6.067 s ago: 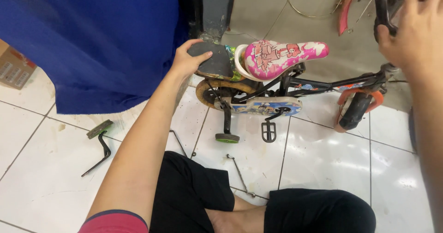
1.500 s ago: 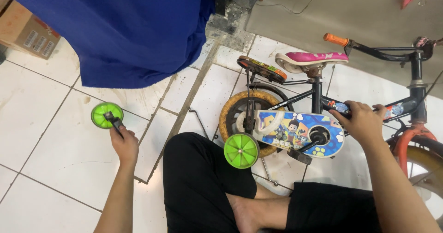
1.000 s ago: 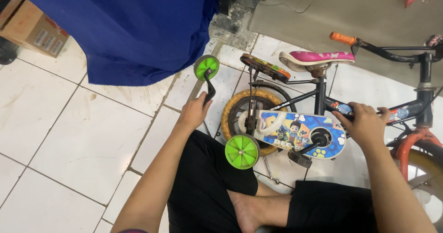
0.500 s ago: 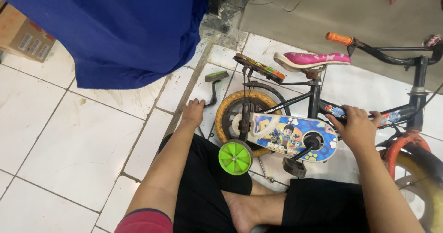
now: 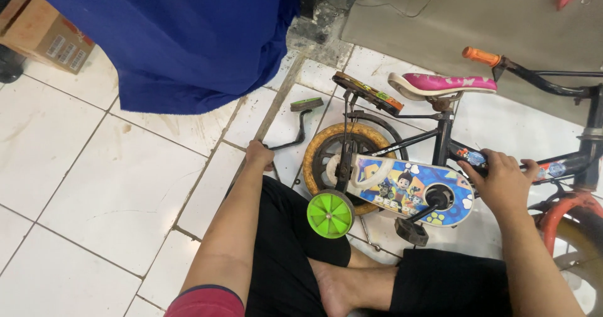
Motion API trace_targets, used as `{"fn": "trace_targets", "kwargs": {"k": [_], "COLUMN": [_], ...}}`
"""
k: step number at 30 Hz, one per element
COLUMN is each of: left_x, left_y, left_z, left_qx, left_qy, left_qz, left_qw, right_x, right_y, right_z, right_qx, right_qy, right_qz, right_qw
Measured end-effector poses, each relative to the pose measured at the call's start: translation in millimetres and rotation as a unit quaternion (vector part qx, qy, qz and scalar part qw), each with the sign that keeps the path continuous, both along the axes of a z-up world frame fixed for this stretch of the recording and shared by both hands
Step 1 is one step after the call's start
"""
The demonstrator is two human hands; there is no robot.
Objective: The person removes a training wheel from a child's bicycle using a wrench, then reattaches it to the opposite side of the rear wheel. They tighten the bolts to secure the wheel in place.
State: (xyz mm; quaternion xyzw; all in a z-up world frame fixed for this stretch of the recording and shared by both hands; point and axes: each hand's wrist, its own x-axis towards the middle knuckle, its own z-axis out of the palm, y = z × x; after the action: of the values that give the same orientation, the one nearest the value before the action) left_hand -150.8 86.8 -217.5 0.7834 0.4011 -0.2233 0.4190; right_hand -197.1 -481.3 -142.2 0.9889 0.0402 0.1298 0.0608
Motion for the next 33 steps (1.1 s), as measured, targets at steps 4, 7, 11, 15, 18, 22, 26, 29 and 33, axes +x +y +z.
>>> {"fn": "trace_targets", "kwargs": {"k": [4, 7, 11, 15, 18, 22, 26, 29, 33], "left_x": [3, -4, -16, -35, -43, -32, -17, -2, 22], "left_y": [20, 35, 44, 9, -40, -70, -59, -38, 4], "left_z": [-5, 9, 0, 35, 30, -43, -67, -67, -21], "left_qx": [-0.051, -0.002, -0.013, 0.153, 0.149, 0.145, 0.116, 0.135, 0.071], "left_qy": [-0.021, -0.021, 0.031, -0.029, -0.001, -0.02, -0.054, -0.049, -0.258], "left_qz": [0.114, 0.058, 0.031, -0.239, -0.418, -0.52, -0.519, -0.498, -0.31], "left_qw": [0.992, 0.998, 0.999, 0.958, 0.896, 0.842, 0.845, 0.855, 0.912], "right_x": [2, 3, 28, 47, 45, 40, 37, 40, 41], "right_y": [-4, 0, 22, 41, 34, 41, 34, 35, 34], "right_z": [-1, 8, 39, 44, 34, 41, 36, 32, 28], "right_qx": [0.012, -0.031, -0.078, -0.112, -0.125, -0.1, -0.089, -0.123, -0.151], "right_qy": [0.036, 0.059, 0.206, 0.261, 0.27, 0.256, 0.248, 0.233, 0.244], "right_qz": [-0.008, -0.033, -0.109, -0.129, -0.142, -0.157, -0.154, -0.157, -0.172], "right_qw": [0.999, 0.997, 0.969, 0.95, 0.944, 0.949, 0.952, 0.952, 0.942]}}
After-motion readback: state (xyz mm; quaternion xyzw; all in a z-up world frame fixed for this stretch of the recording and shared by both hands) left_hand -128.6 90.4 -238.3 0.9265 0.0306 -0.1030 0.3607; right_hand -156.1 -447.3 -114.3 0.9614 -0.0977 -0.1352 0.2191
